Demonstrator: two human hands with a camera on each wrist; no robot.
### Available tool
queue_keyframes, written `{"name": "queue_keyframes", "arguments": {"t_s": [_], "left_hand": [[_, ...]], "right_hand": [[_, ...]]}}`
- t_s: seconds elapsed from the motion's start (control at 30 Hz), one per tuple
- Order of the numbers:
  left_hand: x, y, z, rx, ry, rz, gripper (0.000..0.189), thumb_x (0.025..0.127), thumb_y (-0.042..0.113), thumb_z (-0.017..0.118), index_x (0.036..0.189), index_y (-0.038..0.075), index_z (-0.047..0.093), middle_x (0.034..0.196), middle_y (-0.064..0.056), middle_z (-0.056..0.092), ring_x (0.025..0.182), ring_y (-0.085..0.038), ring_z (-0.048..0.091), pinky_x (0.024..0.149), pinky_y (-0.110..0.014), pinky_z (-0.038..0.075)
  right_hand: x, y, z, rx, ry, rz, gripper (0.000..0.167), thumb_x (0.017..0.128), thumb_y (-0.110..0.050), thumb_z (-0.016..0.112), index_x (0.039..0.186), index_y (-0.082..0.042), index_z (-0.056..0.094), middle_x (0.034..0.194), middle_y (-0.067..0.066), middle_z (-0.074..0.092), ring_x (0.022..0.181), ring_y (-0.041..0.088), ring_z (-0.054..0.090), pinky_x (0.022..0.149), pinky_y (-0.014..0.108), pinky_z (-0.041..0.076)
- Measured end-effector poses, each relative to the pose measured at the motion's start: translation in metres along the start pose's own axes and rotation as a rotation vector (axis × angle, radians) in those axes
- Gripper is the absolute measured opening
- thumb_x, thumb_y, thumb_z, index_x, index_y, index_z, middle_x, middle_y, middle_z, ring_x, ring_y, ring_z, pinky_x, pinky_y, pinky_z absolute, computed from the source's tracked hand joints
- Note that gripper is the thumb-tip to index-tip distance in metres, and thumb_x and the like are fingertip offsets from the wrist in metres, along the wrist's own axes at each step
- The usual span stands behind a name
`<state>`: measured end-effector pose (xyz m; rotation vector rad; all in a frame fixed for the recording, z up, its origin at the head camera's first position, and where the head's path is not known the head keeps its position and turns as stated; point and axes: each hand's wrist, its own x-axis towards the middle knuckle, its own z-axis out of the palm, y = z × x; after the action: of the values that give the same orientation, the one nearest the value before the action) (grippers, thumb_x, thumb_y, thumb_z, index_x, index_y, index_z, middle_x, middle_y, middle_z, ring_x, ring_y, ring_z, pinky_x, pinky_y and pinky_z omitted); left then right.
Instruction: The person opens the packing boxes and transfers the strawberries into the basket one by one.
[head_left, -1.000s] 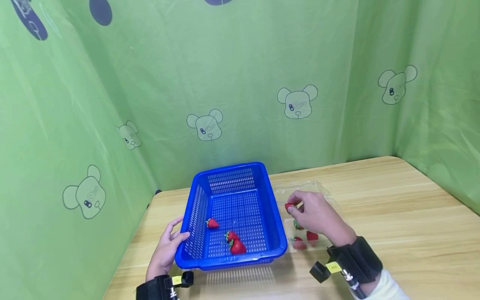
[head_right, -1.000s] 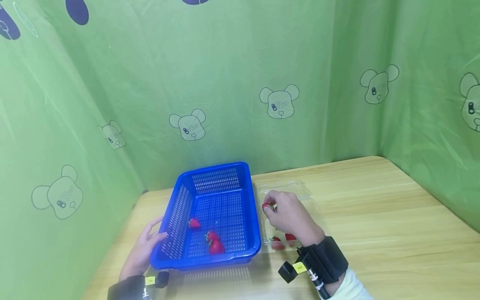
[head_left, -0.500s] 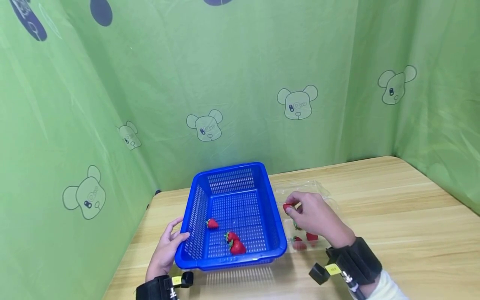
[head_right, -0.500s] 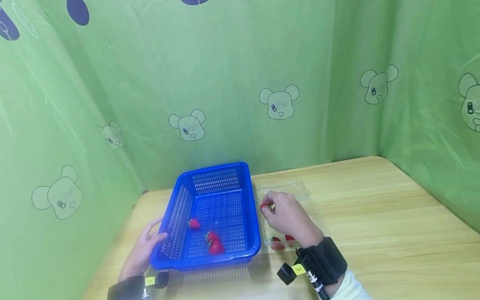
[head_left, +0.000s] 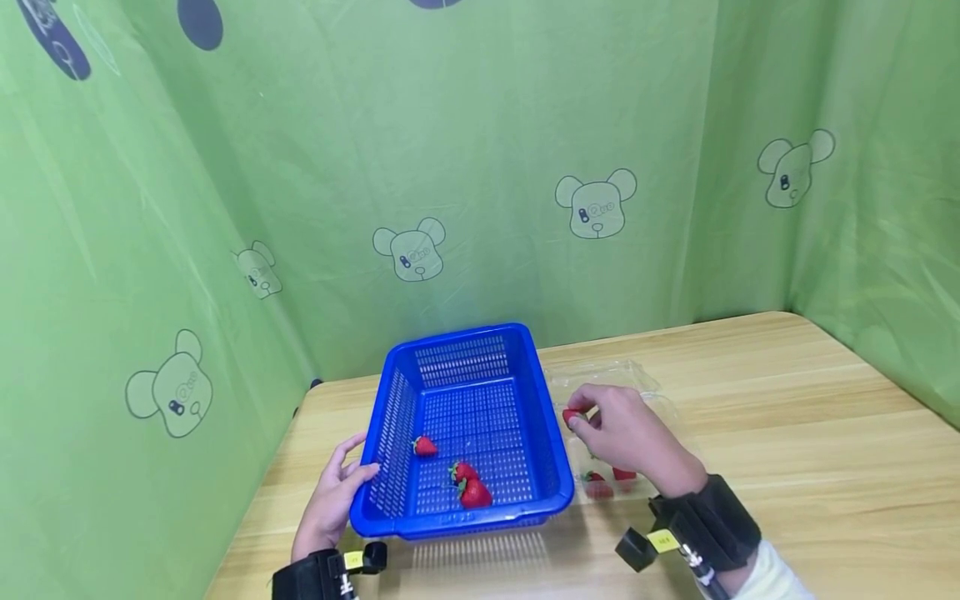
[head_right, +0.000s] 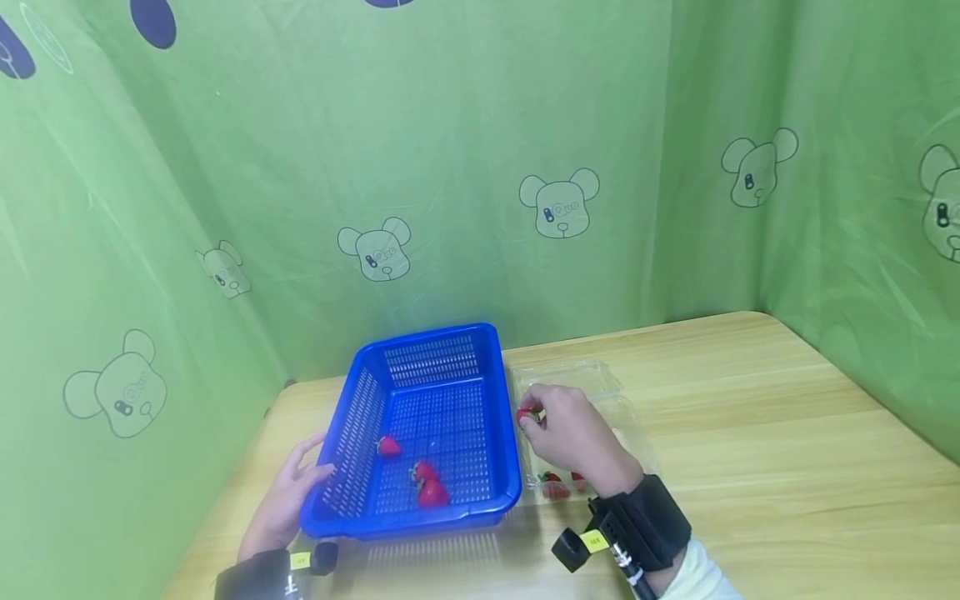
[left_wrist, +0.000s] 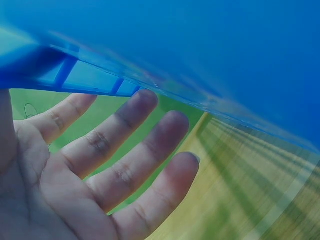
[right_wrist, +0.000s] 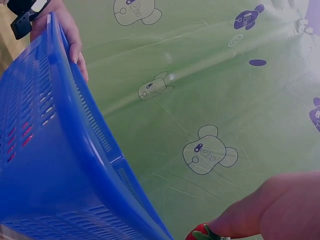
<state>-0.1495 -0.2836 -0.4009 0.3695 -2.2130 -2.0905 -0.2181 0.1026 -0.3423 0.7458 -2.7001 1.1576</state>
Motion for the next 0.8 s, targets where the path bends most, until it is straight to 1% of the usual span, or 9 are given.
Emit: {"name": "queue_keyframes", "arguments": {"t_s": [0.1, 0.33, 0.57, 0.8], "left_hand": [[0.0010, -0.0004, -0.0003, -0.003, -0.003, -0.004, 0.062, 0.094, 0.013, 0.060, 0.148, 0.012, 0.030, 0.124, -0.024, 0.058, 0.092, -0.032, 0.067, 0.075, -0.043, 0.057], [0.0013, -0.0016, -0.0014, -0.005, -0.006, -0.004, 0.062, 0.095, 0.013, 0.060, 0.149, 0.011, 0.029, 0.124, -0.025, 0.059, 0.092, -0.033, 0.067, 0.074, -0.043, 0.057], [0.0010, -0.0017, -0.0015, -0.015, -0.011, -0.001, 0.061, 0.094, 0.012, 0.060, 0.148, 0.013, 0.030, 0.123, -0.024, 0.059, 0.091, -0.033, 0.067, 0.074, -0.044, 0.057], [0.0010, -0.0014, -0.0012, -0.010, -0.008, 0.000, 0.061, 0.094, 0.013, 0.060, 0.147, 0.013, 0.031, 0.123, -0.024, 0.059, 0.091, -0.032, 0.067, 0.074, -0.044, 0.057]], "right_hand": [[-0.0005, -0.0011, 0.0005, -0.001, -0.003, -0.004, 0.006, 0.089, -0.009, 0.067, 0.094, -0.006, 0.067, 0.083, 0.002, 0.067, 0.074, 0.016, 0.065, 0.061, 0.031, 0.056], [-0.0012, -0.0045, 0.0020, -0.001, -0.010, 0.019, 0.006, 0.090, -0.010, 0.066, 0.094, -0.006, 0.068, 0.083, 0.001, 0.067, 0.074, 0.016, 0.064, 0.062, 0.031, 0.056], [-0.0020, -0.0054, 0.0038, -0.012, -0.008, 0.000, 0.007, 0.090, -0.009, 0.066, 0.095, -0.005, 0.068, 0.085, 0.002, 0.067, 0.073, 0.015, 0.064, 0.062, 0.031, 0.055], [-0.0017, -0.0056, 0.0067, -0.019, -0.010, 0.014, 0.008, 0.090, -0.010, 0.066, 0.097, -0.006, 0.068, 0.086, 0.002, 0.067, 0.073, 0.014, 0.063, 0.063, 0.031, 0.055]]}}
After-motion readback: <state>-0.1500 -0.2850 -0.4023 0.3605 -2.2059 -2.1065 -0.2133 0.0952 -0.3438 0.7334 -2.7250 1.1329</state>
